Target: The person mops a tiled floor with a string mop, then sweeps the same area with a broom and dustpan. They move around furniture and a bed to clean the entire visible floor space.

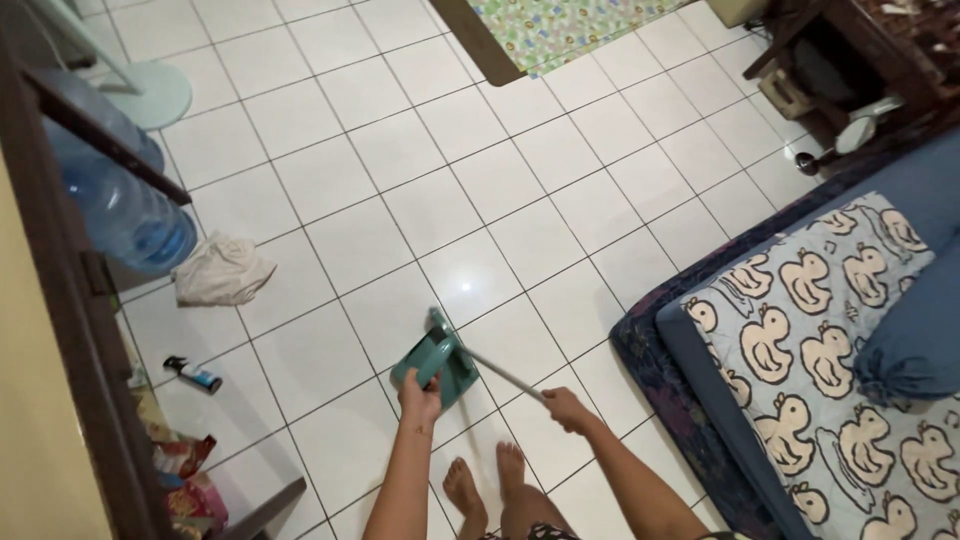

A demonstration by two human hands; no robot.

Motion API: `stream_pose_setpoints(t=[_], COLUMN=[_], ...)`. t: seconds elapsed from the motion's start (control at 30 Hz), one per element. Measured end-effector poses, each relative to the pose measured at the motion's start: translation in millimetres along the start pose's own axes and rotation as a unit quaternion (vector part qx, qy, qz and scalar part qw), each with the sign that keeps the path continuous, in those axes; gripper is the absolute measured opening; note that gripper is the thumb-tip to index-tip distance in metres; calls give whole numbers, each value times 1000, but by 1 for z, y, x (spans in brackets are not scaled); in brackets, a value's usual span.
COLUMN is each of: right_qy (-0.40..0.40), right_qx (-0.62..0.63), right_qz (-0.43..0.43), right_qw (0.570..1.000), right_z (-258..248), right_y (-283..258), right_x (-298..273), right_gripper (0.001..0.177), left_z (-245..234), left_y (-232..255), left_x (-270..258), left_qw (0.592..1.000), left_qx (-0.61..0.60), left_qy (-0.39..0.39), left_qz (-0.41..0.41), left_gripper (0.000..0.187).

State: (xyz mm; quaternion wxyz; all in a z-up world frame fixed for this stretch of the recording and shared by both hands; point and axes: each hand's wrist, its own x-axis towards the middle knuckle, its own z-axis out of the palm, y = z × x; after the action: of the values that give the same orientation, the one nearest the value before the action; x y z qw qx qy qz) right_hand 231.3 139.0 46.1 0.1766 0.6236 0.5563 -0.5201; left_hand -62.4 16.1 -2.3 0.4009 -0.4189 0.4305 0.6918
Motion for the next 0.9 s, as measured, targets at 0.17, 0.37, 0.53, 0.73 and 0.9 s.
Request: stream_pose_setpoints(t=[0.17,0.37,0.53,0.73,0.9], right_qy=[97,201,228,223,26], right_qx=[98,93,63,119,-474], right_qz=[17,36,75,110,-80], right_qw=[990,975,969,961,877], right_z=[-57,-125,-185,-213,-169], right_y=[30,20,21,-9,-53], right_x=[25,75,158,224,248], right_gripper=[49,53,49,32,34], left_z=[36,107,185,252,283], left_y=[5,-5,-16,-18,-14], left_x=[-16,11,31,56,71], left_qw=[1000,1000,1000,1000,1000], left_qx=[18,12,7,15,14], left_qy=[-16,-21,-18,-7,-5], left_qz=[-9,11,11,12,23], left_gripper=[48,40,46,49,50])
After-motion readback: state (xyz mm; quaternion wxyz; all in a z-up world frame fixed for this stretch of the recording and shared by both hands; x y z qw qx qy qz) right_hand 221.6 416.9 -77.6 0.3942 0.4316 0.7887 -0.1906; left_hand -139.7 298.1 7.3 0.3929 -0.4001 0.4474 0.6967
